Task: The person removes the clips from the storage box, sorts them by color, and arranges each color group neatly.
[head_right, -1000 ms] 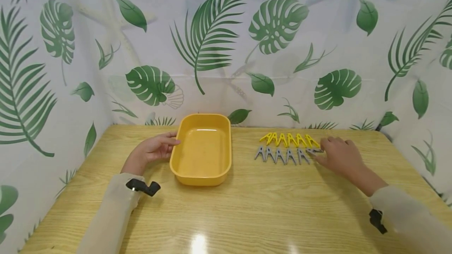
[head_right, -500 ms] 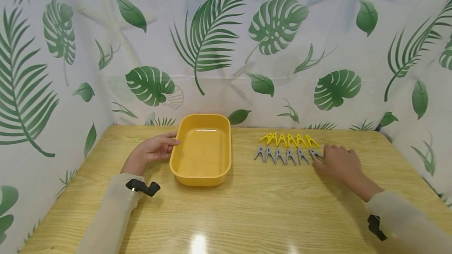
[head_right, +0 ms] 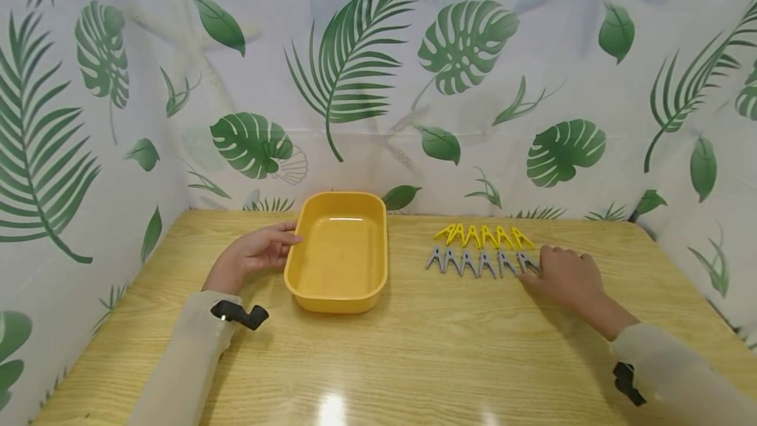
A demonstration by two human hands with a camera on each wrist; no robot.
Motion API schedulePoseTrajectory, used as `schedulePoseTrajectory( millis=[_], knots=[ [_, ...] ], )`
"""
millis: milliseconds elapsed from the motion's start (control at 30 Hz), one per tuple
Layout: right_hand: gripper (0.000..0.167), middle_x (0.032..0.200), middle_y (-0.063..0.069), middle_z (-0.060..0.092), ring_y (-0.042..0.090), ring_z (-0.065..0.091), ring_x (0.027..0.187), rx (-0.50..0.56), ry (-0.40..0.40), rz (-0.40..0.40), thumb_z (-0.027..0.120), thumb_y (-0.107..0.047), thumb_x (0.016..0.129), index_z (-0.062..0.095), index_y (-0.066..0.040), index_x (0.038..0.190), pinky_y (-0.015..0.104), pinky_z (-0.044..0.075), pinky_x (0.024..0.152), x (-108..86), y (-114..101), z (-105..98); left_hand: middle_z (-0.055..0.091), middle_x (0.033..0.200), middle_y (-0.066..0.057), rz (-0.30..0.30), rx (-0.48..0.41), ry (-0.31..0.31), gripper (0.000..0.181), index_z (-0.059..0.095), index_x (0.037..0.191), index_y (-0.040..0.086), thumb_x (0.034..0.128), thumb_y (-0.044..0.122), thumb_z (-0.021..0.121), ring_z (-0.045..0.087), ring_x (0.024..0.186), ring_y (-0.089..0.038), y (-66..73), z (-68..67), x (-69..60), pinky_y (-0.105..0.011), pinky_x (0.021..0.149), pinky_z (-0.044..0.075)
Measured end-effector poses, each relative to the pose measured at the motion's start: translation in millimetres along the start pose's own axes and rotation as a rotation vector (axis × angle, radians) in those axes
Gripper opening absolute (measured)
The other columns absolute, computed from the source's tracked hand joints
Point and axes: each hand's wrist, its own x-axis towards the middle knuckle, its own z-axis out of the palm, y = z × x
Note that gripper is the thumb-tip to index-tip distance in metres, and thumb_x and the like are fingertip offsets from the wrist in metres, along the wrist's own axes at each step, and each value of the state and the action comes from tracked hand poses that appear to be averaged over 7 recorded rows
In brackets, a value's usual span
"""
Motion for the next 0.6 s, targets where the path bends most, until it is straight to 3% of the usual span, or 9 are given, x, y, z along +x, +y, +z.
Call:
schedulePoseTrajectory(
  millis=[600],
  knots=[
    [0.046, 0.063, 0.001, 0.052, 0.016, 0.044, 0.056, 0.036, -0.026, -0.008, 0.071, -0.045, 0.09, 0.054, -0.005, 0.079, 0.03, 0.03, 0.05, 0.1, 2.4, 1.1, 0.073, 0.095, 0.0, 0.011, 0.024, -0.016, 0.037, 0.042, 0.138, 0.004, 0.1019, -0.001, 0.051, 0.072, 0.081, -0.01, -0.2, -0.3, 0.3, -0.024, 0.071, 0.062]
  ],
)
